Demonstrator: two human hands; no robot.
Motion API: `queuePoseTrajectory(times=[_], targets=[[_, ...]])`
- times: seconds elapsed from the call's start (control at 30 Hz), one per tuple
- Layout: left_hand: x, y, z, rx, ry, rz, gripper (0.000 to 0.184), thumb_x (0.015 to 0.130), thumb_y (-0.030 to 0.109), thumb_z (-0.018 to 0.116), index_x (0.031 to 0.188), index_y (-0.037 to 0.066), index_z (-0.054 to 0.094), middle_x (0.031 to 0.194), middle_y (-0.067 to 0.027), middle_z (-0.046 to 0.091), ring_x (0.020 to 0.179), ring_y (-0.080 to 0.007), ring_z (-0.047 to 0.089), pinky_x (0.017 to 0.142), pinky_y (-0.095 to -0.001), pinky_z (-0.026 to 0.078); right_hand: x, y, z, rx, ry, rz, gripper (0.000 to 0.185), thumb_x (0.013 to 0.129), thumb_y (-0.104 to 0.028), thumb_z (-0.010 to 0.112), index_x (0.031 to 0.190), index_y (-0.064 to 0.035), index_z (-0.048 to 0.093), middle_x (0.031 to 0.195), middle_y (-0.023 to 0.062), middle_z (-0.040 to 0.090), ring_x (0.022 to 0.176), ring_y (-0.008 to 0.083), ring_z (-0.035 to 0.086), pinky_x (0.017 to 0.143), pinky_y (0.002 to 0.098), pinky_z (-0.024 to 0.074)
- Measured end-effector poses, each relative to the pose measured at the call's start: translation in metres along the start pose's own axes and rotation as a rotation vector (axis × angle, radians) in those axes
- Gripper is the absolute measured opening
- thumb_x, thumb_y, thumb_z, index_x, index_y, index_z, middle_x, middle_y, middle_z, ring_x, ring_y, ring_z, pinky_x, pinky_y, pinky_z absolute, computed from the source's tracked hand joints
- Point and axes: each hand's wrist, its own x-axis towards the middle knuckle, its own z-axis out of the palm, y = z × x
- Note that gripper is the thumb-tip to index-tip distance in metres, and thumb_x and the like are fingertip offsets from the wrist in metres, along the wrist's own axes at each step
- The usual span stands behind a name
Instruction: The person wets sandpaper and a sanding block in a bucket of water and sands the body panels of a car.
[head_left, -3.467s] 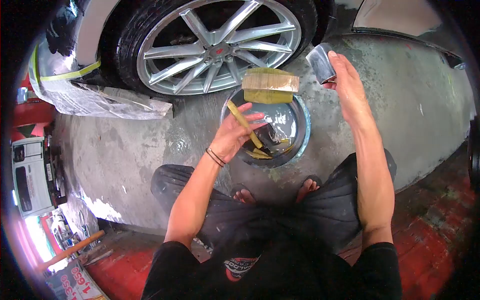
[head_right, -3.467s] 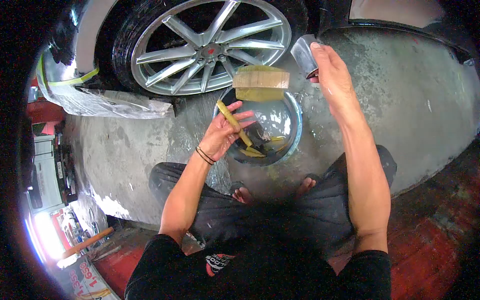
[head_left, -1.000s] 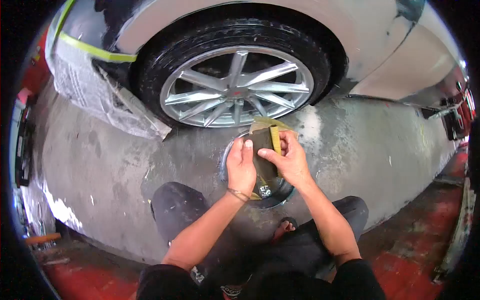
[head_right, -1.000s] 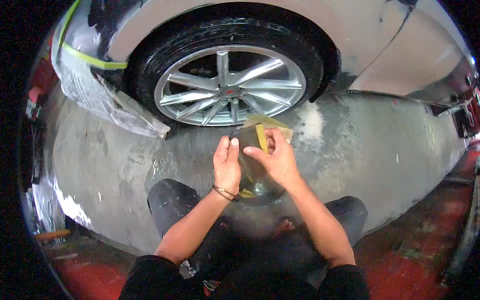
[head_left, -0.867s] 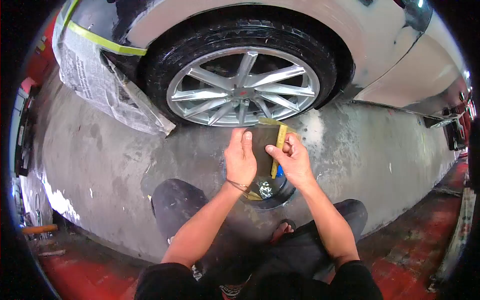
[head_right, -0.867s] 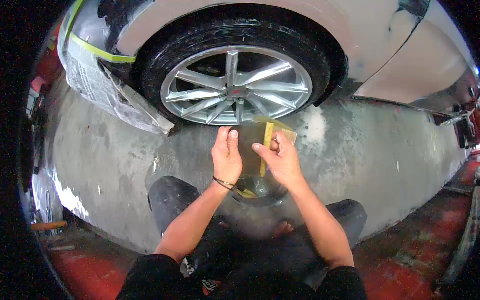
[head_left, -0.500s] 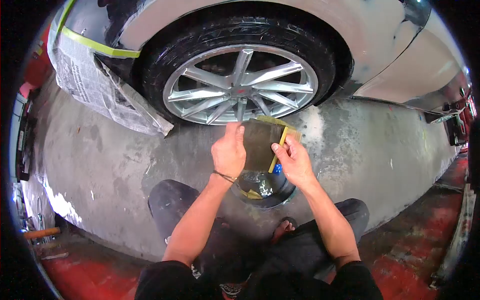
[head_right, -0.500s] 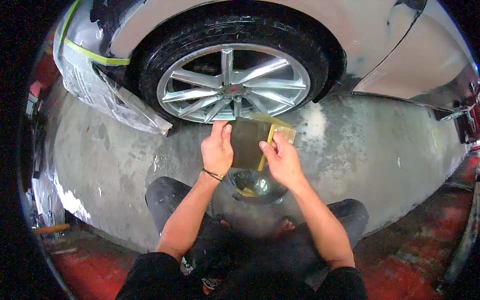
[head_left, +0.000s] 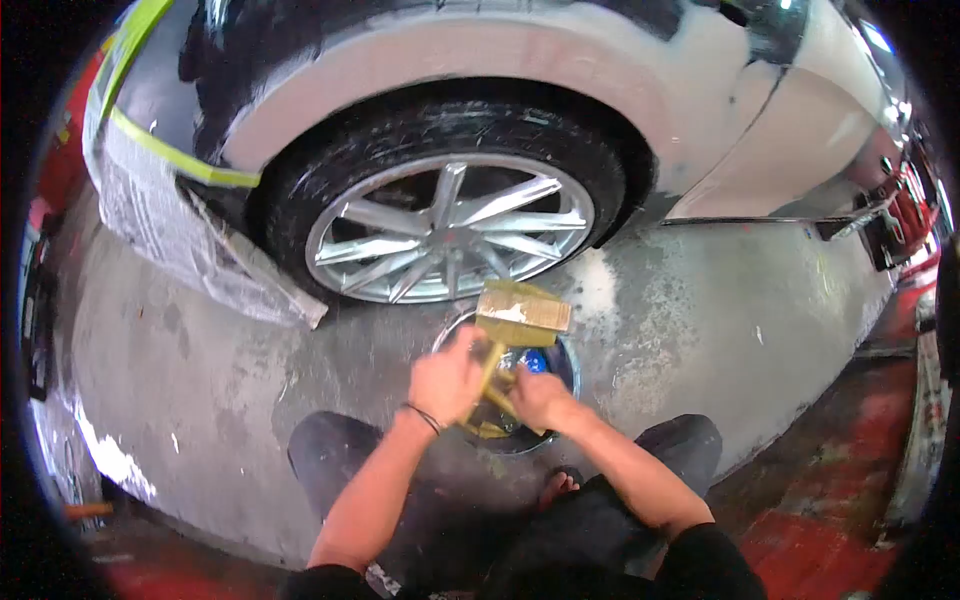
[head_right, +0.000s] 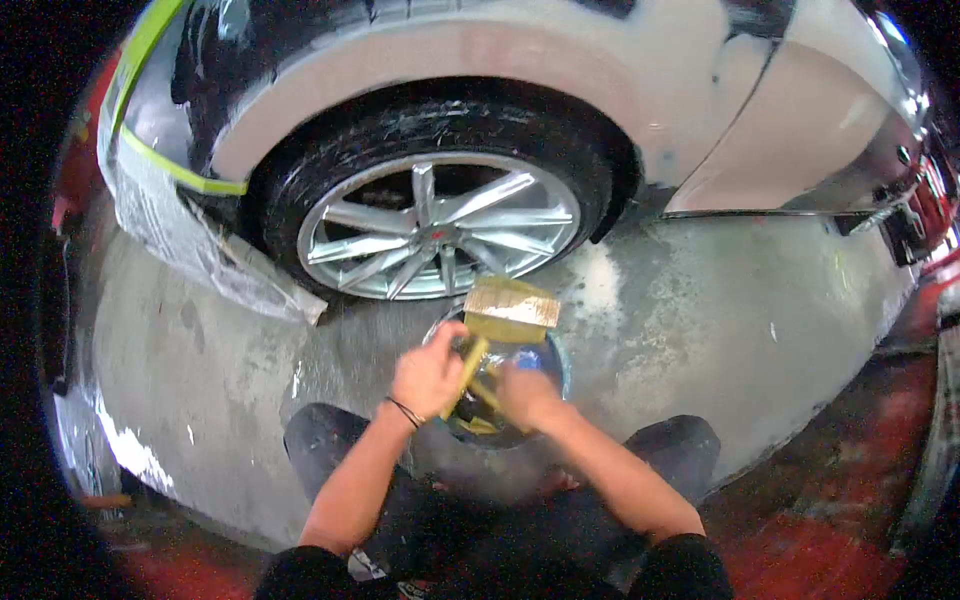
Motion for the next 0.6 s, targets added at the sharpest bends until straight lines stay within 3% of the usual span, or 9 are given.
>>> queuePoseTrajectory(times=[0.03,0.1,0.23,0.27,0.37,0.4,0.47,0.57,0.6], targets=[[-0.005,0.007,0.011,-0.019,-0.029,0.04,0.038,0.099,0.018,0.059,0.137,0.017,0.055,0.102,-0.0216,0.077,0.094,-0.0469,0.075,0.083,-0.0598,0.058,0.013,0.016,0.031,-0.02,0.055,-0.108,0.045,0.102,-0.026,0.062,0.138,0.0005,0.058,0.101,0.0331,0.077,0.097,0.0511,0.077,0.086,0.0586,0.0615],[-0.004,-0.004,0.051,0.146,-0.149,0.042,0.034,0.098,0.017,0.061,0.132,0.017,0.059,0.123,-0.0191,0.076,0.103,-0.0457,0.076,0.087,-0.0575,0.061,0.038,0.025,0.062,-0.158,-0.052,-0.052,0.049,0.101,-0.029,0.064,0.138,0.0035,0.058,0.105,0.032,0.078,0.099,0.0498,0.077,0.089,0.0581,0.0619],[0.002,-0.036,0.097,0.437,-0.543,-0.02,0.036,0.102,0.026,0.062,0.136,0.018,0.071,0.142,-0.0146,0.072,0.12,-0.0406,0.074,0.1,-0.0571,0.058,0.067,0.03,0.092,-0.281,-0.12,-0.03,0.054,0.099,-0.031,0.067,0.135,0.0087,0.059,0.111,0.031,0.078,0.103,0.0474,0.078,0.092,0.0575,0.0624],[0.003,-0.049,0.111,0.479,-0.662,-0.029,0.039,0.103,0.028,0.062,0.138,0.018,0.073,0.146,-0.0139,0.071,0.126,-0.0392,0.073,0.104,-0.0574,0.057,0.071,0.032,0.099,-0.269,-0.103,0.044,0.052,0.099,-0.03,0.068,0.137,0.0057,0.065,0.119,0.0289,0.079,0.11,0.045,0.079,0.093,0.0552,0.0635],[0.002,-0.053,0.138,0.718,-0.726,-0.064,0.045,0.105,0.035,0.059,0.145,0.019,0.074,0.155,-0.013,0.066,0.141,-0.0335,0.064,0.117,-0.0574,0.047,0.098,0.053,0.127,-0.333,-0.199,0.066,0.047,0.099,-0.027,0.069,0.137,-0.0005,0.071,0.126,0.0245,0.079,0.117,0.0416,0.078,0.094,0.0521,0.0642],[0.005,-0.072,0.163,0.713,-0.745,-0.113,0.05,0.103,0.037,0.06,0.148,0.02,0.072,0.159,-0.0133,0.064,0.149,-0.0327,0.058,0.122,-0.0605,0.039,0.104,0.059,0.137,-0.342,-0.214,0.123,0.046,0.099,-0.026,0.069,0.138,-0.0028,0.072,0.127,0.0227,0.079,0.118,0.0409,0.078,0.094,0.0512,0.0642],[0.012,-0.098,0.193,0.7,-0.631,-0.1,0.049,0.107,0.039,0.052,0.146,0.019,0.073,0.154,-0.0139,0.068,0.147,-0.0327,0.061,0.12,-0.0536,0.042,0.114,0.067,0.147,-0.372,-0.248,0.221,0.044,0.099,-0.025,0.069,0.14,-0.0074,0.075,0.13,0.0193,0.08,0.121,0.0396,0.078,0.096,0.0494,0.0641],[0.015,-0.079,0.168,0.619,-0.682,-0.121,0.05,0.108,0.042,0.051,0.146,0.019,0.074,0.152,-0.0101,0.071,0.144,-0.0351,0.064,0.118,-0.05,0.045,0.073,0.02,0.09,-0.447,-0.402,0.089,0.047,0.098,-0.024,0.07,0.137,0.0014,0.071,0.122,0.0242,0.08,0.116,0.0421,0.079,0.094,0.0516,0.0642],[0.012,-0.072,0.165,0.626,-0.682,-0.109,0.049,0.107,0.041,0.053,0.145,0.019,0.075,0.152,-0.0094,0.071,0.143,-0.0349,0.065,0.118,-0.0495,0.046,0.056,0.015,0.08,-0.443,-0.329,0.052,0.046,0.098,-0.024,0.07,0.134,0.004,0.07,0.117,0.0251,0.08,0.112,0.0428,0.079,0.092,0.0528,0.0642]])
